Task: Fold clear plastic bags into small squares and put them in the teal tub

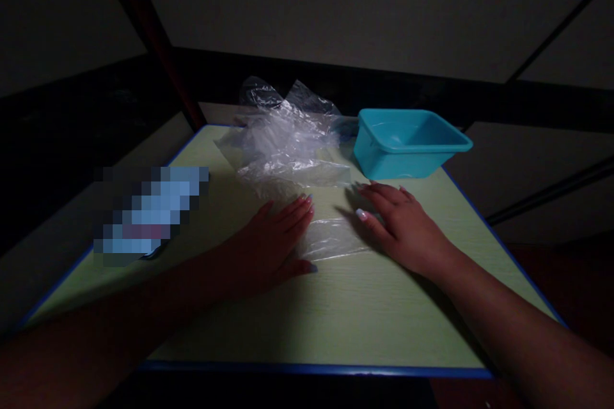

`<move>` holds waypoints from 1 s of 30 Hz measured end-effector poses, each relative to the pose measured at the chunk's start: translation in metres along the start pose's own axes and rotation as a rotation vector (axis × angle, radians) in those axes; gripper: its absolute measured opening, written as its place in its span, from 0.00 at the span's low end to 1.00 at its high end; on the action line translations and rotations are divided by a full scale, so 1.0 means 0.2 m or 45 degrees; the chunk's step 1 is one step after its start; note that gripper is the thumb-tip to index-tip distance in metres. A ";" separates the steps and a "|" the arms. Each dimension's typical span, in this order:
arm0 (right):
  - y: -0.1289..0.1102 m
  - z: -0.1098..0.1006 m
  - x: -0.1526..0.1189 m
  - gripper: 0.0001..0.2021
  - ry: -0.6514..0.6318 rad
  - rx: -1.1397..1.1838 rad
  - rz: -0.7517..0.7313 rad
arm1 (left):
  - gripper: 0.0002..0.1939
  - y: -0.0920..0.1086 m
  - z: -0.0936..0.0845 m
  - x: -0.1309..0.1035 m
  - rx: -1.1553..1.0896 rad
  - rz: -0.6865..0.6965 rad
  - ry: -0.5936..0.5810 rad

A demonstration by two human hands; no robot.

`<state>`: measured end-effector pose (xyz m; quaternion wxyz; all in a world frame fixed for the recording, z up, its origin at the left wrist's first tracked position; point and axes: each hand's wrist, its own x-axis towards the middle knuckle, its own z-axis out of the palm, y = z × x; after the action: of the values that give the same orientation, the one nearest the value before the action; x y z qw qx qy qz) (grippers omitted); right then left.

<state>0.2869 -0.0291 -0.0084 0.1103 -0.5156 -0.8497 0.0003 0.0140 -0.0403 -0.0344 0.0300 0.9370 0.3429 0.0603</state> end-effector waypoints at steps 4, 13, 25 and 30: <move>0.11 -0.04 0.03 0.17 0.075 0.027 0.129 | 0.41 0.00 0.01 -0.01 -0.036 0.030 -0.092; 0.24 -0.01 0.05 0.11 -0.206 0.093 0.084 | 0.41 0.01 -0.01 -0.02 -0.063 0.025 -0.207; 0.25 -0.07 0.04 0.07 -0.368 0.086 0.143 | 0.41 0.04 -0.05 -0.01 -0.099 0.079 -0.272; 0.23 -0.08 0.05 0.06 -0.446 0.101 0.107 | 0.42 0.03 -0.04 0.00 -0.128 0.165 -0.200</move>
<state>0.3262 0.0001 0.0042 -0.0192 -0.5380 -0.8329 0.1283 0.0172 -0.0445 -0.0267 0.0997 0.9564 0.2746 0.0057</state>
